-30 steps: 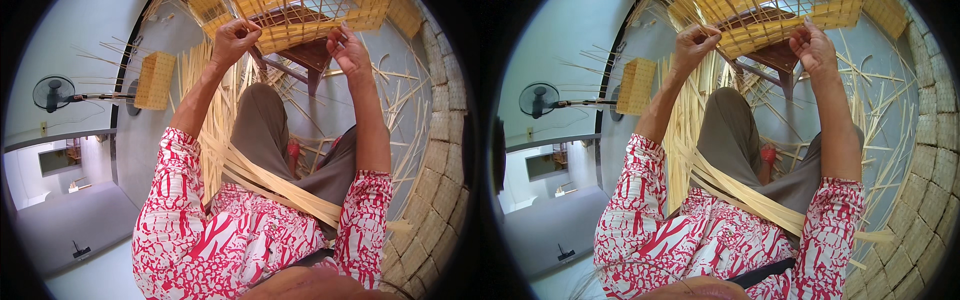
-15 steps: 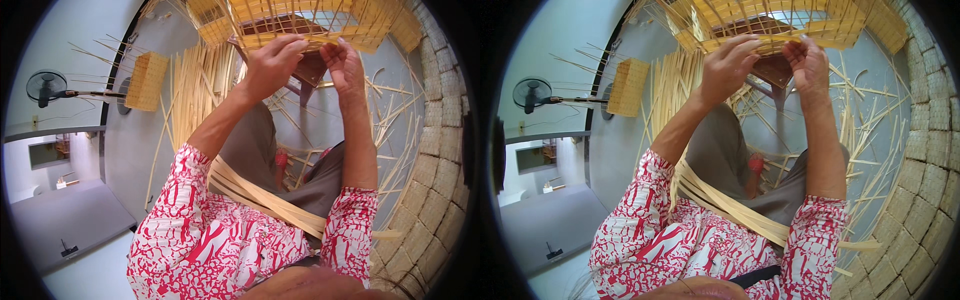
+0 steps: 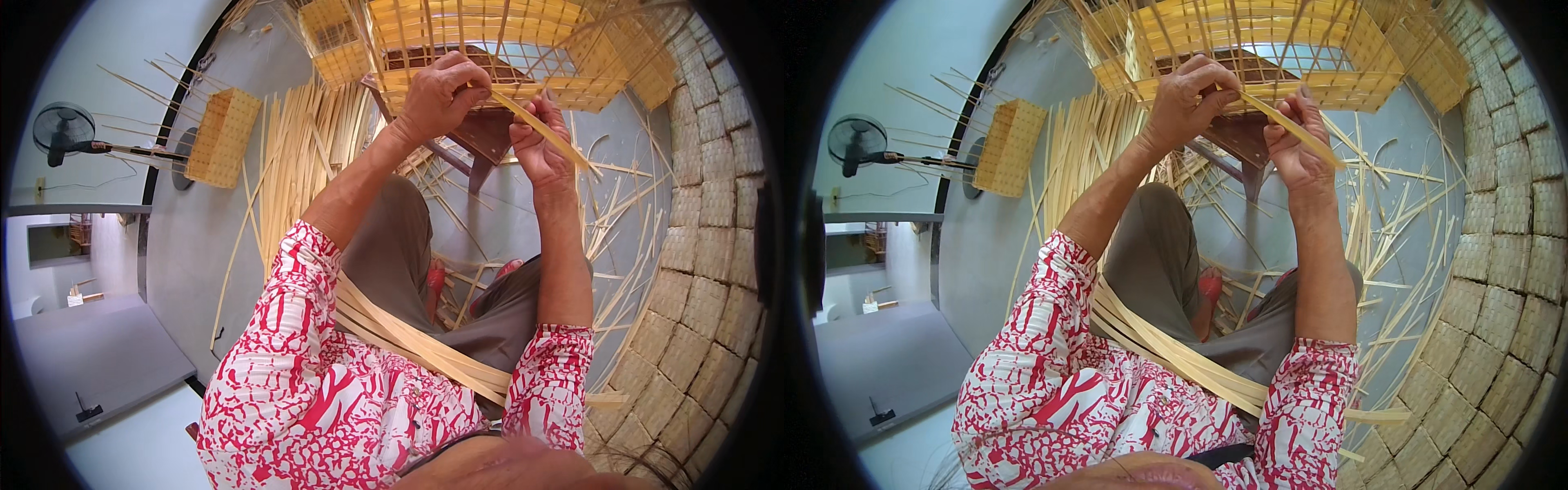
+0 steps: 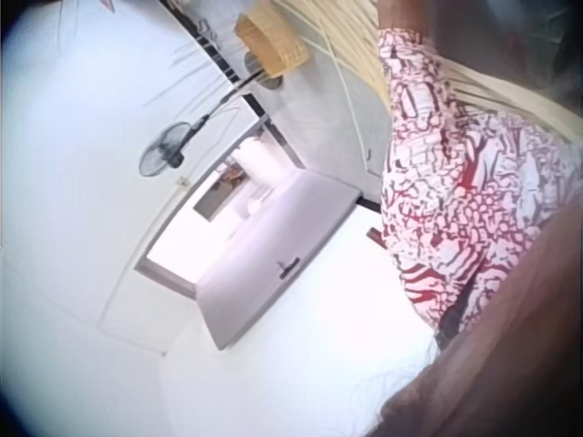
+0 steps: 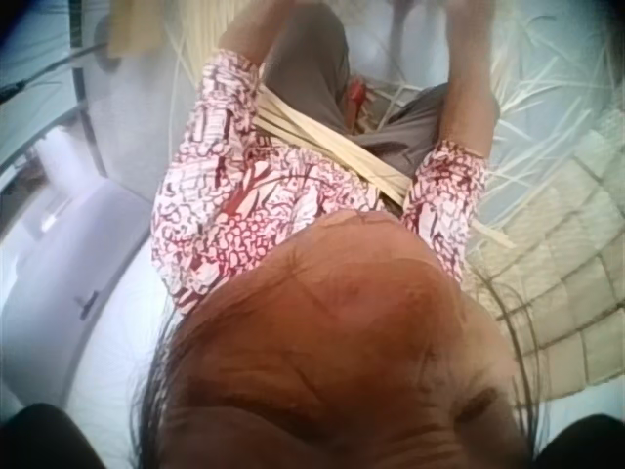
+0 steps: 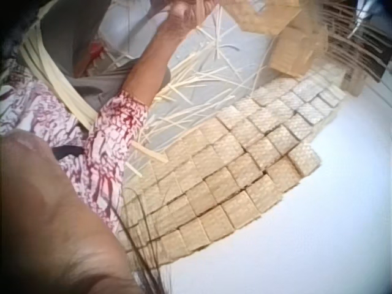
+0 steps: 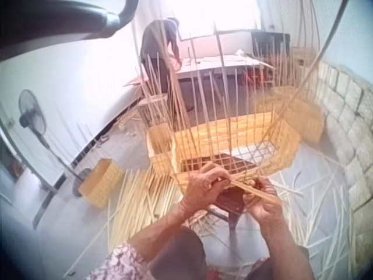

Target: The person weaves a basket by hand, interlacing thin bamboo strips through a pre-formed frame. They repeatedly pull strips through the structure and adjust tension to maintain the weave pattern.

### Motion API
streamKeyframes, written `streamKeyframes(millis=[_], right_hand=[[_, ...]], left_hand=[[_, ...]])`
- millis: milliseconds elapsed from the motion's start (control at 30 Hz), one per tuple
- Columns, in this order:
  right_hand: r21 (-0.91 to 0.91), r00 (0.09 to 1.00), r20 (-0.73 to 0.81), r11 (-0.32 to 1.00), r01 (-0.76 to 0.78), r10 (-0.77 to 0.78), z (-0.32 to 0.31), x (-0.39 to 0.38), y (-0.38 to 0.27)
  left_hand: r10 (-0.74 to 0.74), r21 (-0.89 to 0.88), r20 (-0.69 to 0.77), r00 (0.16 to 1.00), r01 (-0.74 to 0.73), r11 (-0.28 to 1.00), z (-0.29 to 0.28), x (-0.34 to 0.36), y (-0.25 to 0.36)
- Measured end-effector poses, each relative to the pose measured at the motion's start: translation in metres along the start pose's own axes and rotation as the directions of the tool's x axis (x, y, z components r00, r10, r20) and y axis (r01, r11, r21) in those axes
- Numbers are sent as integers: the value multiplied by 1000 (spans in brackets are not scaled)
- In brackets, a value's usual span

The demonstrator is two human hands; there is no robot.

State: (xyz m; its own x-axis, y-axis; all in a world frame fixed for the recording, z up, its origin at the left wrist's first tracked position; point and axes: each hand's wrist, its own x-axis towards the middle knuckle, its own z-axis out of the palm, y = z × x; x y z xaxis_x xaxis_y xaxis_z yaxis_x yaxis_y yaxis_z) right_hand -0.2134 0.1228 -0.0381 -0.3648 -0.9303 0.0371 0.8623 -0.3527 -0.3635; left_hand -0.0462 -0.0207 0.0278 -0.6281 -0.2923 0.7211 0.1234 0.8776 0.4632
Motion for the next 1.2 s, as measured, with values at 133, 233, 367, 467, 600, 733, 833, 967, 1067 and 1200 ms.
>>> streamKeyframes(millis=[133, 233, 367, 467, 600, 733, 833, 967, 1067, 1200], right_hand=[[-537, 992, -4, 837, 103, -125, 70, -10, 6], [-790, 972, 133, 572, 221, -192, 87, -19, 10], [-851, 946, 207, 432, 300, -248, 66, -12, 3], [-762, 927, 88, 574, 299, -366, 54, -5, 8], [-312, 914, -226, 914, 258, -336, 50, -2, 18], [-236, 918, -184, 923, 306, -351, 47, 0, 30], [-391, 911, -97, 857, 335, -400, 52, 8, 30], [-525, 825, -68, 723, 448, -561, 68, 14, 44], [-575, 926, -26, 763, 294, -376, 47, 7, 24], [-506, 861, -438, 862, 1, -258, 26, -10, 15]], left_hand=[[-19, -63, 59, 998, 23, 998, -5, 0, 1], [20, -79, 49, 999, -16, 997, -2, 1, -4], [19, -118, 65, 998, -11, 993, 8, 4, -15], [-96, -156, 89, 991, 109, 982, 10, 7, -19], [-233, -144, -59, 971, 223, 964, 26, 11, -20], [-115, 244, -270, 956, 184, 952, 54, 15, -7], [-23, 338, -262, 965, 114, 934, 61, 13, 1], [15, 423, -162, 987, 56, 905, 62, 14, -4], [-13, 389, -69, 998, 39, 921, 42, 12, 0], [-273, 351, 104, 956, 222, 910, 8, -7, -8]])
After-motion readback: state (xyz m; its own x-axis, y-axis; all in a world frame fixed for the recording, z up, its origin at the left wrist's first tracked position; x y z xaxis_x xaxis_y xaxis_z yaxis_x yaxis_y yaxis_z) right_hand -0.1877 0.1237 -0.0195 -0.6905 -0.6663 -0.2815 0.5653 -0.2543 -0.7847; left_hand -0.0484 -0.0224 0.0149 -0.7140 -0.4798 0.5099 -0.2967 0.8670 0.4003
